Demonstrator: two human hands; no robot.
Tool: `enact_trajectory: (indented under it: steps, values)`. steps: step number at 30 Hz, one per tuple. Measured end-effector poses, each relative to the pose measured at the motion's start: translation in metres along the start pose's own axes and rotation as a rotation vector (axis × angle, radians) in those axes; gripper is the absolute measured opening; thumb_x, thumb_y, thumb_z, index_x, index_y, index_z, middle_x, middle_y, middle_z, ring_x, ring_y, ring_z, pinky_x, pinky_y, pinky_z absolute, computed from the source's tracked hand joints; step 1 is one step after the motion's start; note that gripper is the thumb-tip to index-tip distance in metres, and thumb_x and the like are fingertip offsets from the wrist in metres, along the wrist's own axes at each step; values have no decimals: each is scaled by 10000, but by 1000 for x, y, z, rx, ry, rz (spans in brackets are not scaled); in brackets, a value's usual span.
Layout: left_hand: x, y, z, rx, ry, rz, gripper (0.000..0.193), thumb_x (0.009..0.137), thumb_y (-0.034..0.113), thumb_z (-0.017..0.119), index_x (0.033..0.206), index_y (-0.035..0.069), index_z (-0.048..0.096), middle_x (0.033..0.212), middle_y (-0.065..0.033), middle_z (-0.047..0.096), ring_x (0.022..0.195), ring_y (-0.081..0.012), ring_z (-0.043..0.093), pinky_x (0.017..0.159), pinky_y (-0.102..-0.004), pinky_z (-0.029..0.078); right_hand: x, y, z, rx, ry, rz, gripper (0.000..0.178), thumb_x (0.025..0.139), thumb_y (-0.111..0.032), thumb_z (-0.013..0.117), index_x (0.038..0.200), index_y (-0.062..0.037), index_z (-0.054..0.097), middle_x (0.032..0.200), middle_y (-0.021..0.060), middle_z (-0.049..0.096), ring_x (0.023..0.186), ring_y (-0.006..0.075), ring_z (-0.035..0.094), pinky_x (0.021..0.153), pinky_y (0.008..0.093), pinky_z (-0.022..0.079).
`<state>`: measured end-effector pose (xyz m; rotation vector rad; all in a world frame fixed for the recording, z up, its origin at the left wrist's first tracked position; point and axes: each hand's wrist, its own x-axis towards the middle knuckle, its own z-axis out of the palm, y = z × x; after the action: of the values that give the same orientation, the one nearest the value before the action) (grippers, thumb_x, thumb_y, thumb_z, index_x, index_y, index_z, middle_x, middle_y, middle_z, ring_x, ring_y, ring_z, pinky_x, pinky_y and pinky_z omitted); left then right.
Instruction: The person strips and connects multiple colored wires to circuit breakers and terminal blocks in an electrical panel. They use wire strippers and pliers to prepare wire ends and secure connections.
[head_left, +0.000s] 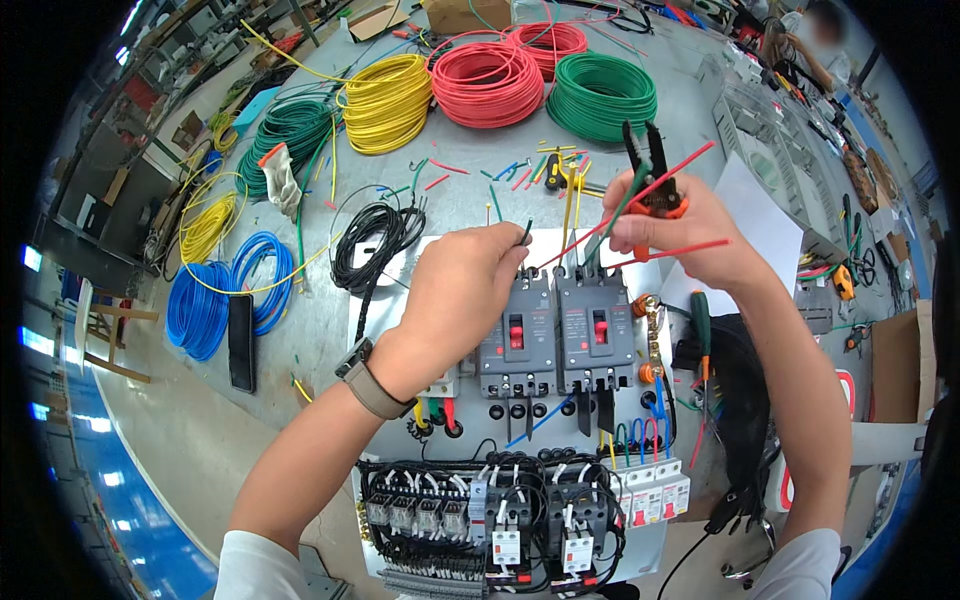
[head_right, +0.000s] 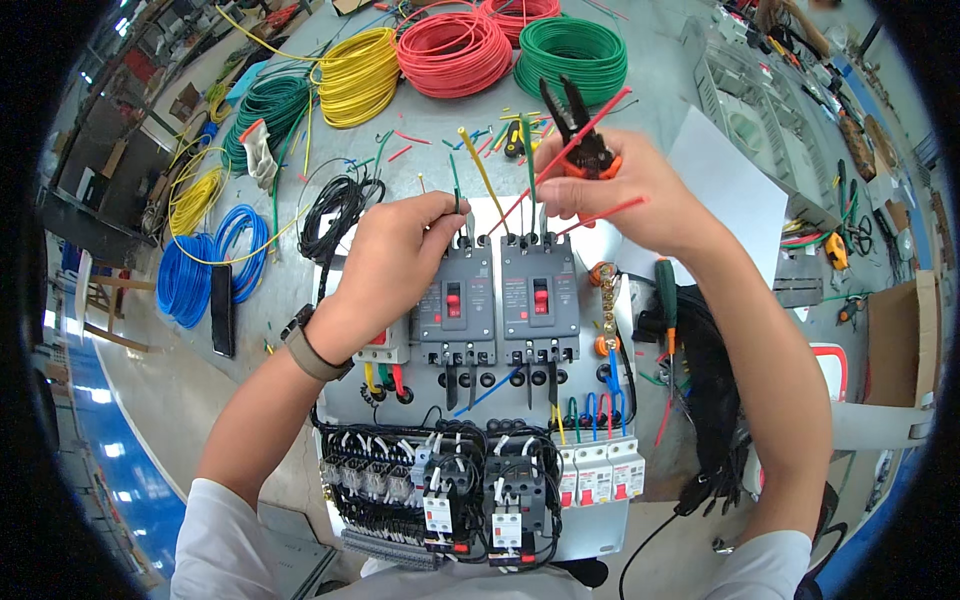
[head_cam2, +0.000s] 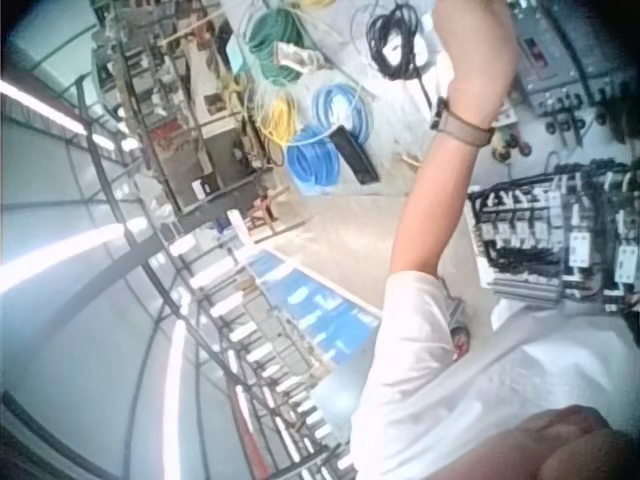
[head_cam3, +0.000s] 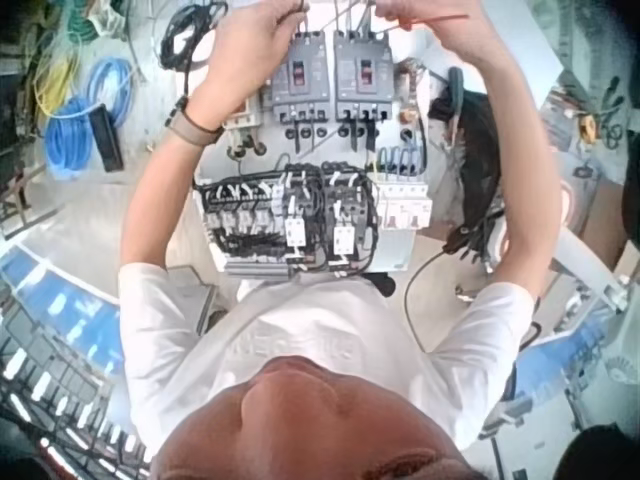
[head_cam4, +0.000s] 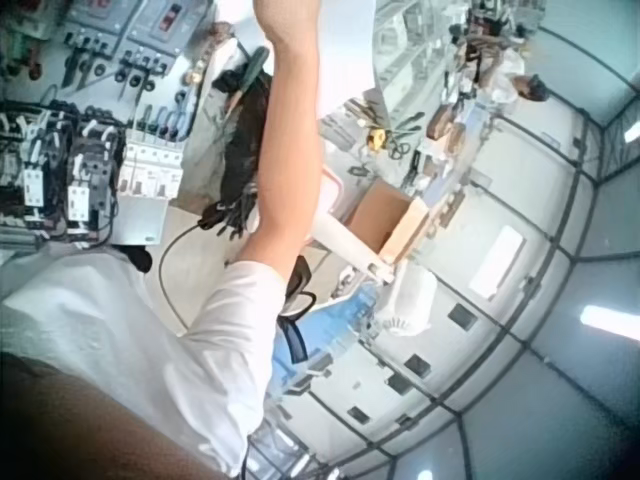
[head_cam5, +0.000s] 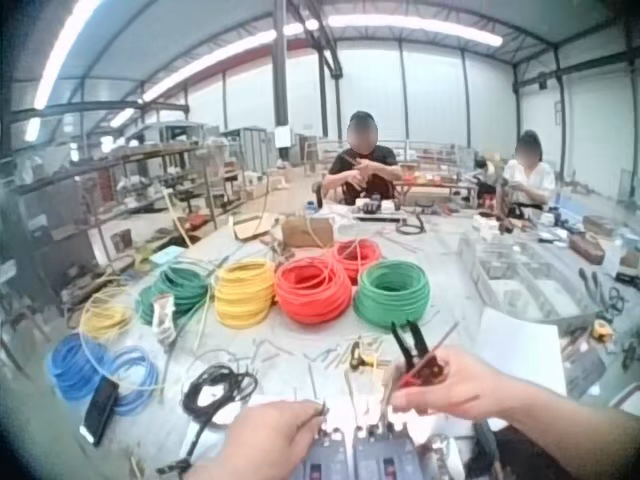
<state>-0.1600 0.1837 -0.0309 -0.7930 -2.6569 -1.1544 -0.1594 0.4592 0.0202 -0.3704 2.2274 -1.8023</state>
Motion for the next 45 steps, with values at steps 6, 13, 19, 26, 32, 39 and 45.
enact_trajectory:
  steps: [6, 13, 19, 26, 32, 39, 45]
  values:
    - [-9, -18, 10, -167, 84, -83, 208, 919, 6, 628, 1105, 3, 721, 1000, -232, 740, 965, -406, 723, 835, -437, 560, 6, -3, 17, -233, 73, -69, 208, 895, -137, 839, 988, -40, 681, 881, -24, 644, 823, 75, 579, 743, 270, 480]
    - [-9, -16, 22, -302, 96, 51, 115, 922, 99, 663, 980, 12, 709, 894, -201, 687, 904, -424, 630, 825, -513, 516, 0, -23, 26, -246, 185, -93, 143, 789, 33, 700, 924, -4, 674, 900, 69, 704, 870, 161, 664, 812, 301, 521]
    - [-13, -20, 17, -301, 46, 12, 137, 922, 151, 722, 989, 32, 729, 904, -183, 683, 953, -384, 629, 828, -483, 510, 16, -29, 39, -300, 155, -123, 184, 744, 80, 641, 903, -3, 680, 889, 77, 706, 828, 168, 668, 754, 308, 522]
    - [-5, -29, 26, -398, 178, -2, 133, 936, 154, 696, 973, 30, 725, 871, -209, 671, 914, -417, 635, 796, -510, 496, 21, 3, -15, -81, 202, -96, 200, 1007, -236, 686, 1056, -68, 591, 788, 47, 628, 676, 128, 618, 592, 271, 484]
    - [-6, -21, 21, -405, 173, -54, 125, 906, 135, 703, 934, 17, 733, 867, -219, 709, 865, -445, 678, 760, -524, 516, 42, -7, 26, -98, 289, -95, 221, 949, -199, 728, 1028, -23, 622, 826, 62, 670, 695, 146, 662, 628, 275, 529]
    - [0, -11, 25, -375, 222, -172, 116, 884, 123, 706, 913, 16, 741, 871, -236, 702, 867, -452, 686, 746, -520, 532, 53, -4, 44, -143, 53, -28, 203, 837, -52, 805, 971, -31, 654, 866, 40, 674, 730, 119, 659, 676, 254, 522]
    - [-8, -42, 30, -409, 239, -58, 204, 783, -19, 595, 952, -40, 707, 855, -285, 655, 823, -454, 684, 746, -476, 548, 65, 11, 62, -171, 155, -73, 194, 889, -126, 830, 970, -64, 665, 900, -6, 658, 825, 99, 626, 774, 275, 536]
